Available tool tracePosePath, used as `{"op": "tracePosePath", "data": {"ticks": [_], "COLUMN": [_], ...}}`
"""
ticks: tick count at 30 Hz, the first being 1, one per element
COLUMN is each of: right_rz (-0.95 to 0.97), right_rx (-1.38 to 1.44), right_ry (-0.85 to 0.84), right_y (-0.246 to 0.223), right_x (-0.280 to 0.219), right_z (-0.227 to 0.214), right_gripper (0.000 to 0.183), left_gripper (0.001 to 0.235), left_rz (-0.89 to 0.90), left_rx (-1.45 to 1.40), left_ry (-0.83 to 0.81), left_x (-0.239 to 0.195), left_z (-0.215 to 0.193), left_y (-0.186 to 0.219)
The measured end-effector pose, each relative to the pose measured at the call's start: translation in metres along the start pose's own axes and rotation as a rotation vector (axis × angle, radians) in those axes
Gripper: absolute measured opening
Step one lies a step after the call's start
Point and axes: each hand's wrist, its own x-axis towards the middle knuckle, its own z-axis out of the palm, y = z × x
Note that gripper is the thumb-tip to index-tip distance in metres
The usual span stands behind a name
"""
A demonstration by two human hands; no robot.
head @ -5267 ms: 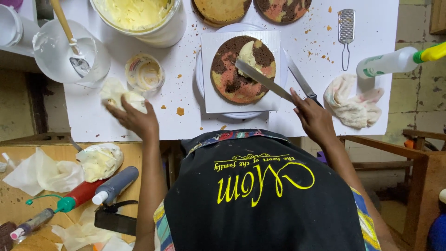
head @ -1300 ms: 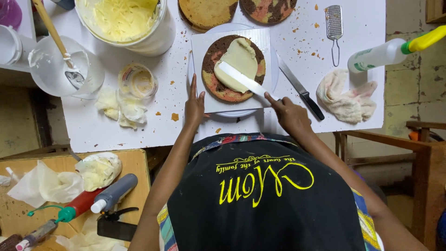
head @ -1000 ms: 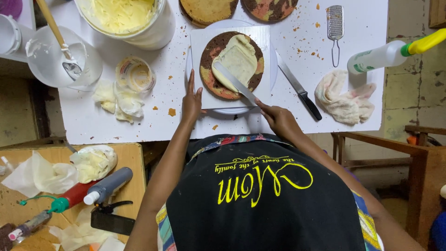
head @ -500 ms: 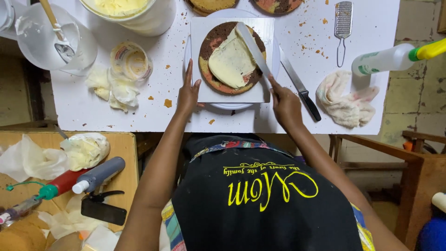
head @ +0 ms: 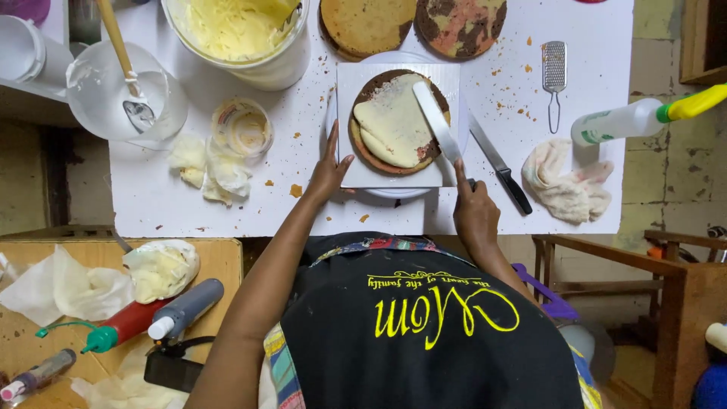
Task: The person scoops white frosting from a large container and spreads it onto round cake layers using a spatula. They stack the frosted layers on a rotating stand, smoothing the frosting between each layer to build a multi-layered cake.
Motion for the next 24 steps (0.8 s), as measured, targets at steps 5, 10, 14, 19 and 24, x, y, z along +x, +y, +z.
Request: {"op": "tracePosePath", "data": {"ticks": [5, 10, 14, 19, 24], "right_rz": [-0.209, -0.377, -0.186, -0.091, -0.008], "right_rx": [0.072, -0.036, -0.091, -0.130, 0.443], "right_ry": [-0.009, 0.071, 0.064, 0.099, -0.050], "right_y": [-0.030, -0.026, -0.005, 0.018, -0.050], "right_x": [-0.008, 0.003, 0.001, 0.019, 0.028], "right_z": [0.031, 0.065, 0.046, 0.039, 0.010], "right_gripper": [0.064, 0.066, 0.064, 0.065, 0.046], "left_gripper": [0.076, 0.075, 0.078, 0.078, 0.080], "left_rz": [0.006, -0.021, 0.033, 0.025, 0.020], "left_rx": [-0.051, -0.067, -0.063, -0.126, -0.017], "left_ry": [-0.025, -0.039, -0.044, -0.063, -0.016], "left_x": [-0.004, -0.027, -0.016, 0.007, 0.006], "left_z": [-0.004, -0.019, -0.012, -0.002, -0.001], "left_y": [0.002, 0.038, 0.016, -0.015, -0.013]}}
